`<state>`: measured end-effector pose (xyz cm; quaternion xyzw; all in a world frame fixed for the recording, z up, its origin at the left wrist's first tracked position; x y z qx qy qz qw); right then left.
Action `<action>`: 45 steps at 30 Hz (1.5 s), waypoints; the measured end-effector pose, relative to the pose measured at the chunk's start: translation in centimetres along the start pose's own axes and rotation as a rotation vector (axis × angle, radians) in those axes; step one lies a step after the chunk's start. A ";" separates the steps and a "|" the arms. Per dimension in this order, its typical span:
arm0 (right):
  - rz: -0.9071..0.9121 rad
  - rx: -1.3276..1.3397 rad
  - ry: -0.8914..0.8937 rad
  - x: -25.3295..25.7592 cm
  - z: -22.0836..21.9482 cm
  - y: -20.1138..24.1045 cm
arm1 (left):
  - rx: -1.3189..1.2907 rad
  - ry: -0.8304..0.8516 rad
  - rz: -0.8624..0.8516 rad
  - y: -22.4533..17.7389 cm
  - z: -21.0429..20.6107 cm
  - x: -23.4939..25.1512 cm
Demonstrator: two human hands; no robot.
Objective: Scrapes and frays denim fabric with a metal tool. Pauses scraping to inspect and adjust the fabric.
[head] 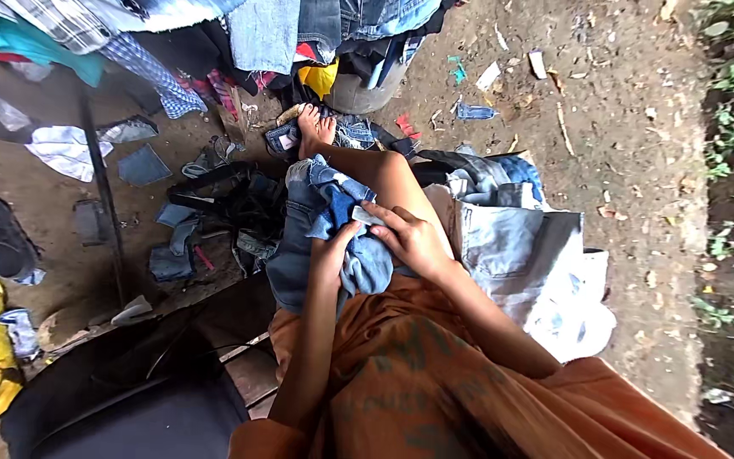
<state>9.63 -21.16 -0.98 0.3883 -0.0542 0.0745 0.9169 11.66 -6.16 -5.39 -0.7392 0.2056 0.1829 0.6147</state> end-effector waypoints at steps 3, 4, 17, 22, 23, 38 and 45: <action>-0.029 0.022 -0.056 0.1 0.6 -1.3 | 0.009 0.006 0.021 0.1 0.0 0.1; -0.070 0.078 -0.086 0.2 1.1 -2.0 | 0.006 0.004 0.030 0.2 0.0 0.1; -0.122 0.264 0.178 -0.5 -0.7 -0.3 | -0.066 0.048 0.109 0.4 0.3 -0.4; 0.001 0.153 -0.011 -0.2 -0.2 0.2 | -0.098 0.074 0.130 0.2 0.2 -0.4; -0.029 0.228 -0.023 -0.2 0.1 -0.1 | -0.105 0.071 0.139 0.2 0.2 -0.4; -0.072 0.268 0.029 -0.3 -0.8 -0.8 | -0.098 0.070 0.153 0.4 0.4 0.0; -0.480 0.804 -0.264 -0.8 2.0 -4.6 | -0.105 0.057 0.137 0.4 0.5 0.4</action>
Point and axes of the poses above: each hand's wrist, its own x-axis towards the middle knuckle, its own z-axis out of the back of the hand, y = z × x, the point moved 8 cm from there along x, towards the middle knuckle, and after that the axes turned 8 degrees about x, right-handed, at the moved point
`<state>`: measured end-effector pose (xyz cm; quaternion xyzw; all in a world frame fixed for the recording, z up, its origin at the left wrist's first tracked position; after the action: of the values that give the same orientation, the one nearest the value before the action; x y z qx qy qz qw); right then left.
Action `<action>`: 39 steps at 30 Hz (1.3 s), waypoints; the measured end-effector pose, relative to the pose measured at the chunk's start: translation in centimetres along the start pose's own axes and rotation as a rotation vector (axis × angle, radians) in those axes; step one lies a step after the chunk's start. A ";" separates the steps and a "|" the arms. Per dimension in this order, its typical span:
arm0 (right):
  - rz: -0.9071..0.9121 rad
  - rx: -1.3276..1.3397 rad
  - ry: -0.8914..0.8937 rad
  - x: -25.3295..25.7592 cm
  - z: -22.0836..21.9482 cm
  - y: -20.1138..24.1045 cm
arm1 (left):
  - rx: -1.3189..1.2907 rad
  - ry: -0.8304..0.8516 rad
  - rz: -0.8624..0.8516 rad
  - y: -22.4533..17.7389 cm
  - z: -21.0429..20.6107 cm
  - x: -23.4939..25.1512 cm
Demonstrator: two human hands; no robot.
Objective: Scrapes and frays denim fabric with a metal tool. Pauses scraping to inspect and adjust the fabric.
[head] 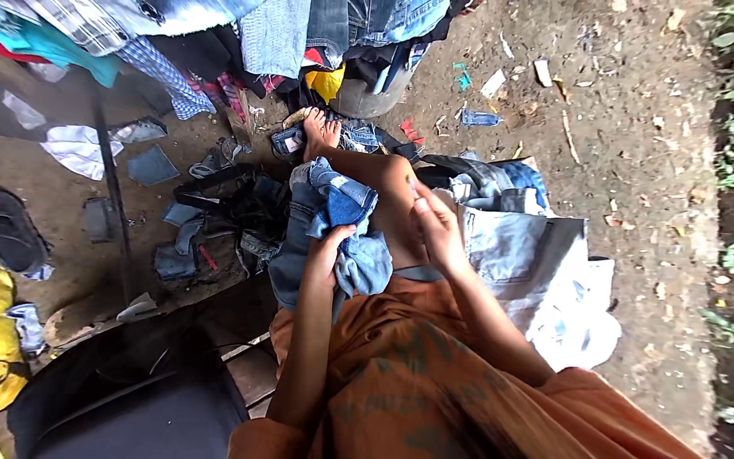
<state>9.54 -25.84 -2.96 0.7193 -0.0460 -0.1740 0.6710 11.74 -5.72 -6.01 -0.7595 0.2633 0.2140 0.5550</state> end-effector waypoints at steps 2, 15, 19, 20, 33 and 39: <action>-0.243 0.364 0.034 0.3 0.5 -0.3 | 0.009 -0.021 -0.003 0.0 0.2 0.1; 0.039 -0.483 0.353 -1.3 -3.7 0.9 | 0.112 -0.140 -0.093 -1.4 0.3 -0.7; 0.135 -0.477 0.431 -1.0 -5.0 0.1 | 0.117 -0.116 -0.085 -1.5 -0.3 -1.9; 0.160 -0.456 0.445 -1.0 -5.2 -0.2 | 0.118 -0.110 -0.082 -1.4 -0.4 -2.2; 0.392 -0.219 0.146 2.8 -1.2 2.1 | 0.104 -0.145 0.043 -1.4 0.4 -2.4; 0.304 -0.128 0.486 -0.2 -6.2 -0.6 | 0.091 -0.148 0.016 -1.8 0.8 -2.1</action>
<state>11.20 -19.82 -3.25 0.6810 0.0200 0.1031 0.7247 11.28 -4.16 -3.66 -0.7135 0.2372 0.2615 0.6053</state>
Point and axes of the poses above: each hand's wrist, its own x-axis towards the middle knuckle, its own z-axis out of the back of the hand, y = z × x, the point moved 8 cm from there along x, towards the middle knuckle, and after that the axes turned 8 degrees about x, right-handed, at the moved point
